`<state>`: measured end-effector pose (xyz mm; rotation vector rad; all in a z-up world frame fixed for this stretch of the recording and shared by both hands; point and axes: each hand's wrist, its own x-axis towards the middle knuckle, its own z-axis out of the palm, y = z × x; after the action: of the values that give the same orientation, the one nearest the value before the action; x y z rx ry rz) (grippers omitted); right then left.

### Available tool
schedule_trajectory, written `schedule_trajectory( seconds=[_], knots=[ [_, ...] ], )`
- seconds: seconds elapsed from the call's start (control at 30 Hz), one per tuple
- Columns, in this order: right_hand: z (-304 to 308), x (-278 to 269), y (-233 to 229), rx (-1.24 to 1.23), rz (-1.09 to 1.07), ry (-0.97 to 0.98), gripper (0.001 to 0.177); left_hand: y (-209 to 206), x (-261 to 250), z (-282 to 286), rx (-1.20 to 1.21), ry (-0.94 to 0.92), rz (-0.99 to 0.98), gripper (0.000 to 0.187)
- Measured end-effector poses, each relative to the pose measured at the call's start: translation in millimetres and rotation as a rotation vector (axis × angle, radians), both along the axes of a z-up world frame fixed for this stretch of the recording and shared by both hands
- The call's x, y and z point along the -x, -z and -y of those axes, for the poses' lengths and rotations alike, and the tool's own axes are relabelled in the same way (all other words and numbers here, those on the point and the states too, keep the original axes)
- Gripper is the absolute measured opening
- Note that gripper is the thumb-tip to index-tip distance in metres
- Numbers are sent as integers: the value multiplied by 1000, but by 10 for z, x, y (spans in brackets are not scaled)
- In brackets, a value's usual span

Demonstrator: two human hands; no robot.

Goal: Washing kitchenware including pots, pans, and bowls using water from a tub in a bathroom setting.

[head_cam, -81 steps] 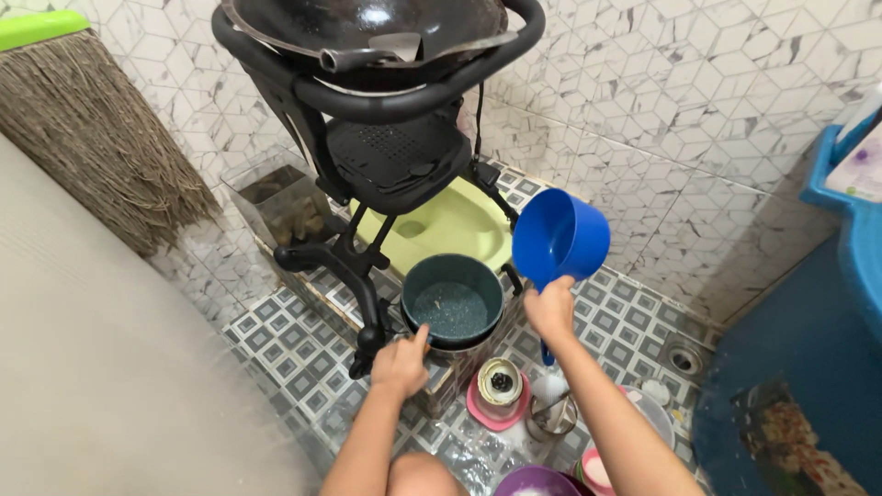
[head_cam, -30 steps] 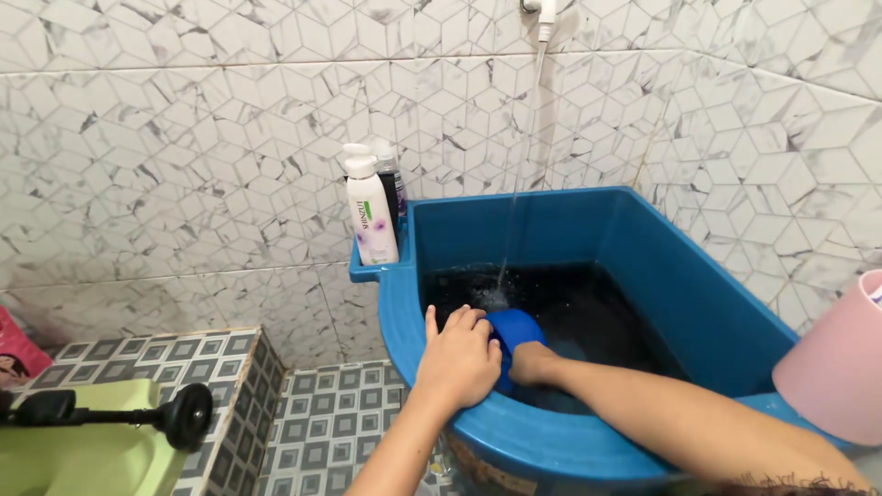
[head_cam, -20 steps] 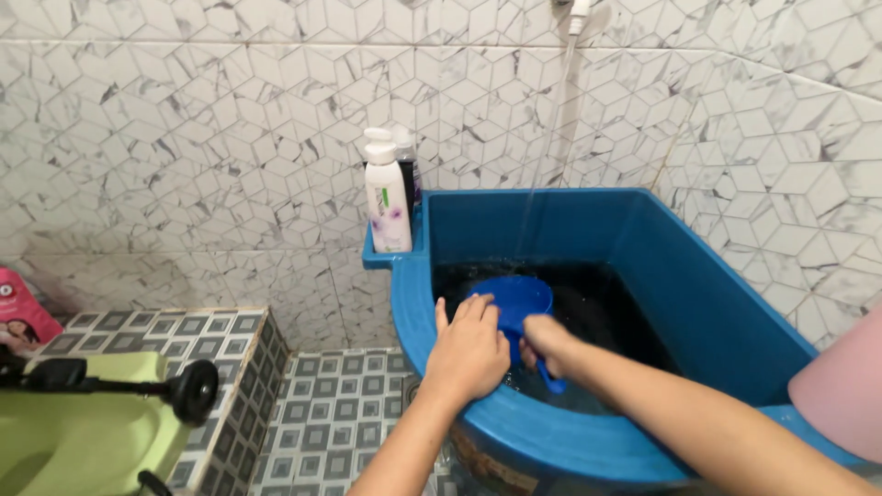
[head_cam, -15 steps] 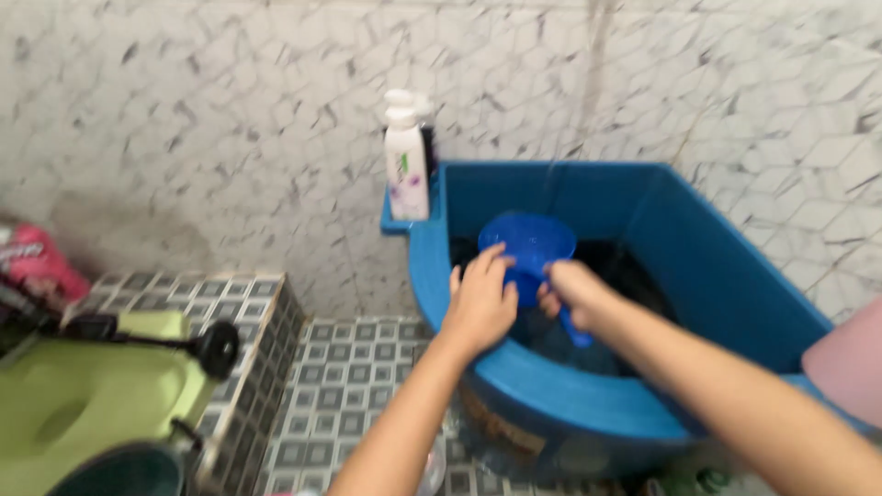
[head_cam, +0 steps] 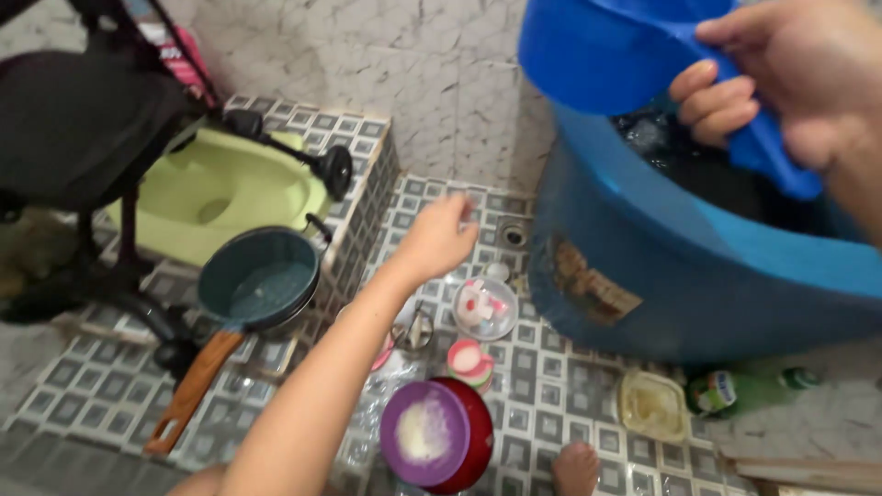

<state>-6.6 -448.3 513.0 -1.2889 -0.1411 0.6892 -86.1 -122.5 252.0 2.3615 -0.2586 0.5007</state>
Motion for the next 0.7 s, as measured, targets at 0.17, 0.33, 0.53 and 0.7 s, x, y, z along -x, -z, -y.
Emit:
schedule_trajectory(
  seconds=[0.17,0.33,0.53,0.7],
  knots=[
    [-614,705,808,18,-89,-33,15,1506,692,-267,-84,-170,-663,57],
    [-924,1282,1911,35,-224,5,16,2781,1615,-157,310,-739,-764,95],
    [-950,1774,3140,295,-165,47,22,3798,2543,115,1470,-1142,-808,129],
    [-919,2064,4194,275,-219,71,27,3995,2667,119,1563,-935,-1326,81]
  ],
)
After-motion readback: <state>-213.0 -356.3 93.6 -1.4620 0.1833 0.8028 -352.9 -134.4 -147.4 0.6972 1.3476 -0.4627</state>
